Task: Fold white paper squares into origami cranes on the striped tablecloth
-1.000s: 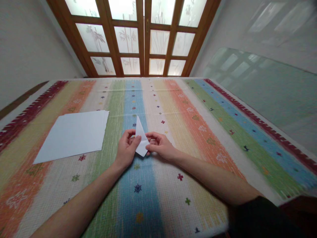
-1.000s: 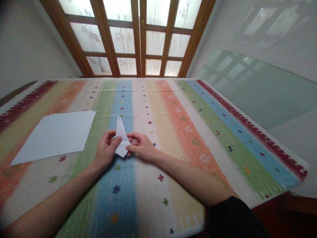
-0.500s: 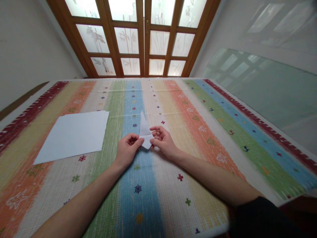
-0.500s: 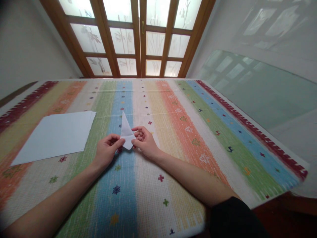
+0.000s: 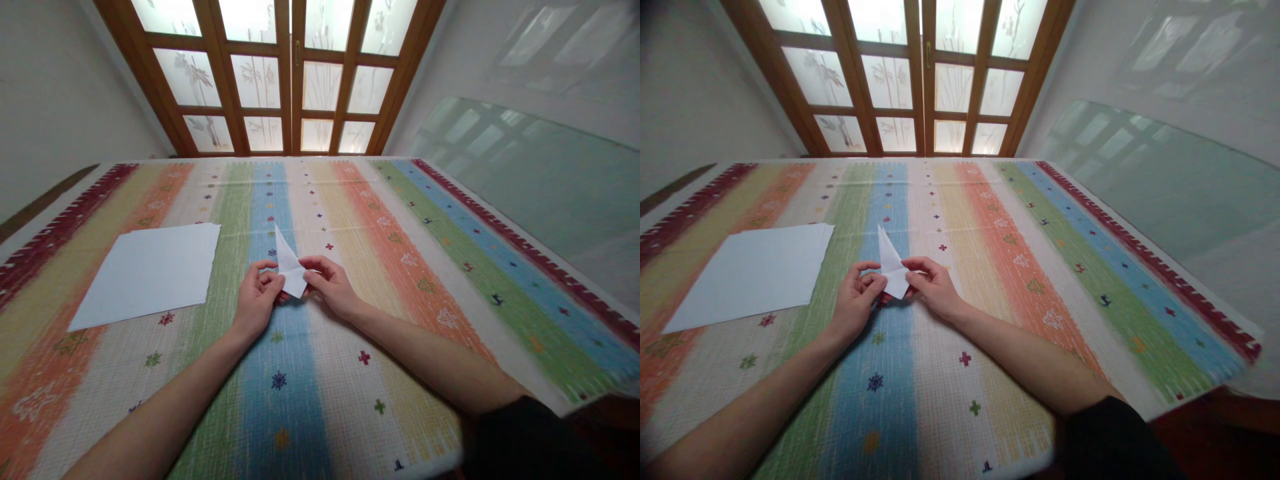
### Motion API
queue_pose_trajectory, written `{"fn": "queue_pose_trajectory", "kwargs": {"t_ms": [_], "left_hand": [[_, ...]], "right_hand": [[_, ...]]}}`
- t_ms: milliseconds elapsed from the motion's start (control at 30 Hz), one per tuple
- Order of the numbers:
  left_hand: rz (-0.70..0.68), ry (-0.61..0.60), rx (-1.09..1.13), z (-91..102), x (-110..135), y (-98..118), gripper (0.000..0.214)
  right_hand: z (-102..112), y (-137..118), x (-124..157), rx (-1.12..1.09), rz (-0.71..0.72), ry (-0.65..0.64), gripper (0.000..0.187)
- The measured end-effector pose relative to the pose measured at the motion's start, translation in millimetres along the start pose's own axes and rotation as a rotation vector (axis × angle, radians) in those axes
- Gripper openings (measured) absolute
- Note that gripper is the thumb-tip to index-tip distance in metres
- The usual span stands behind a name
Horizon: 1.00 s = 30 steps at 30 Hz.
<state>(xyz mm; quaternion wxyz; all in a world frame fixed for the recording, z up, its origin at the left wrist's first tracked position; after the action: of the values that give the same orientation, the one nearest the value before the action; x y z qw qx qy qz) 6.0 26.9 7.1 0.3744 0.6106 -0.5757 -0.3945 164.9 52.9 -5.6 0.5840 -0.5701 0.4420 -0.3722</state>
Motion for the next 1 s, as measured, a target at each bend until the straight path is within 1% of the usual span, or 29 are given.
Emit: {"fn": "queue_pose_trajectory", "kwargs": {"t_ms": [67,200,333,400,533,633,767,867,933,1000], "left_hand": [[-0.004,-0.007,-0.005,0.2,0.1,-0.4,0.036],[-0.061,-0.008,-0.065,1.2,0.6,-1.7,0.041],[-0.095,-0.046,-0.103,2.8,1.6,-3.7,0.04],[-0.112,-0.067,-0.132,3.9,2.1,-2.7,0.035],[-0.134,-0.102,-0.206,3.8,3.1,2.4,0.013],[-0.101,-0.083,-0.176,1.7,3.7,3.6,0.013],[-0.006,-0.059,-0.034,-1.9,3.1,-0.3,0.035],[0.049,-0.041,0.037,-1.7,1.3,-3.1,0.04],[0.068,-0.036,0.071,0.0,-0.3,-4.4,0.039],[0.094,-0.044,0.126,1.9,-1.8,-5.7,0.038]], "right_hand": [[0.1,0.6,-0.6,0.001,-0.023,0.006,0.03],[0.7,2.0,-0.8,-0.009,-0.081,0.006,0.029],[1.3,3.3,-0.6,0.013,-0.108,0.019,0.025],[1.1,3.7,-0.7,0.015,-0.104,0.022,0.025],[0.3,4.0,-1.1,0.028,-0.075,0.03,0.024],[0.4,3.7,-0.8,0.039,-0.065,0.045,0.024],[1.7,0.6,-0.4,0.073,-0.054,0.082,0.026],[2.0,-2.2,-0.6,0.061,-0.043,0.094,0.029],[1.0,-3.1,-0.7,0.002,-0.039,0.068,0.028],[-0.6,-3.4,-0.4,-0.058,-0.035,0.007,0.027]]}}
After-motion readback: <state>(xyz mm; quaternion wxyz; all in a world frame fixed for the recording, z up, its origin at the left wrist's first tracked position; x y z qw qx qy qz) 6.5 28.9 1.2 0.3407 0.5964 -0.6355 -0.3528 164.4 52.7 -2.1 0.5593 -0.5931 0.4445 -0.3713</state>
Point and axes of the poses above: each hand's wrist, its own x-axis away from the middle knuckle, its own z-axis out of the back of the hand, y = z × x, the point moved 2 cm from there along -x, towards the middle knuckle, and after that the axes turned 14 degrees about x, right-handed, at the moved point
